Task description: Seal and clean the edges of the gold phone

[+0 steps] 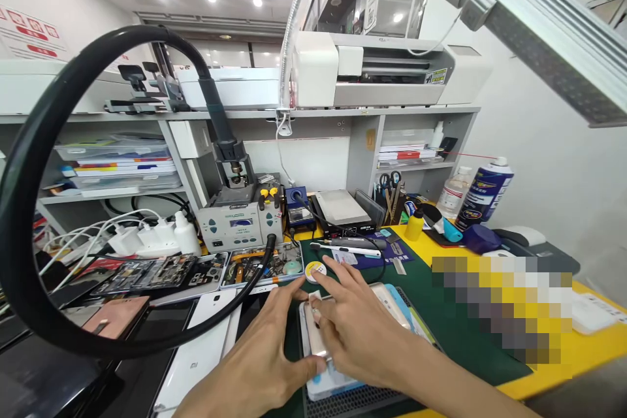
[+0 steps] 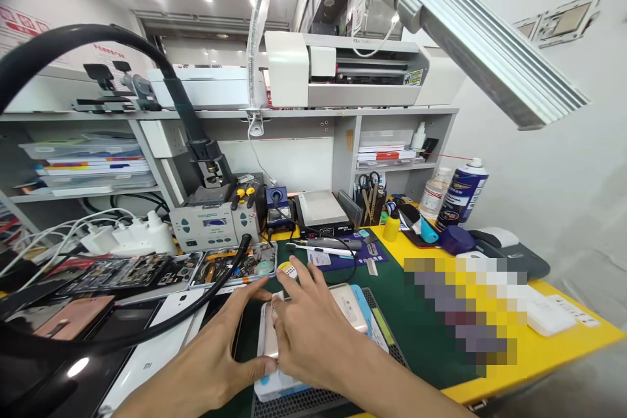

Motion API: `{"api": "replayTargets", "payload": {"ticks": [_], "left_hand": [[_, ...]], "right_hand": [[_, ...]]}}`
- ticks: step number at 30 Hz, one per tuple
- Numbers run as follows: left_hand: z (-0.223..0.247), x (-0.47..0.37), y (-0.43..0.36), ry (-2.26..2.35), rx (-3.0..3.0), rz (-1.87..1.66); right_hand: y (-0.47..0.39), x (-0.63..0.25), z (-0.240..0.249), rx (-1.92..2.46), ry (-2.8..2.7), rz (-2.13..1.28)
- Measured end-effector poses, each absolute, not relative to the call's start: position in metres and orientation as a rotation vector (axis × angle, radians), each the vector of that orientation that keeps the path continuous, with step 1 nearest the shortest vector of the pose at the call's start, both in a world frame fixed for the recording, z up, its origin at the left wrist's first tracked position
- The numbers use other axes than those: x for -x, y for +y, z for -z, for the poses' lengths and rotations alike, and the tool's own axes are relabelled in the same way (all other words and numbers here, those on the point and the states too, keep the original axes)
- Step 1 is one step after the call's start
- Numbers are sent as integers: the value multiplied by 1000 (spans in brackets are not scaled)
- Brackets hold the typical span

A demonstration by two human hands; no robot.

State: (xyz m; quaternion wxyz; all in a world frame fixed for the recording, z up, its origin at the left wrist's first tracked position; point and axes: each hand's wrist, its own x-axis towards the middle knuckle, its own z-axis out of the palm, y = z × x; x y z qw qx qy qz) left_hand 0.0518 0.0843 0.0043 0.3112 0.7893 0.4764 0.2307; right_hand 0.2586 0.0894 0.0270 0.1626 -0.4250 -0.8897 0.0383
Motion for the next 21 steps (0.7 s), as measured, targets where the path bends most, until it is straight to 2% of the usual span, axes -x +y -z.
{"api": "replayTargets", "payload": {"ticks": [6, 13, 21], "left_hand": [[1, -51, 86, 1242, -2117, -691], [-1, -49, 86, 1265, -2113, -619], [-5, -50, 90, 1316, -2117, -497]], "right_hand": [[85, -258, -22, 1215, -2566, -52], [91, -255, -27, 1231, -2547, -162], [66, -261, -25, 1187, -2594, -133]]}}
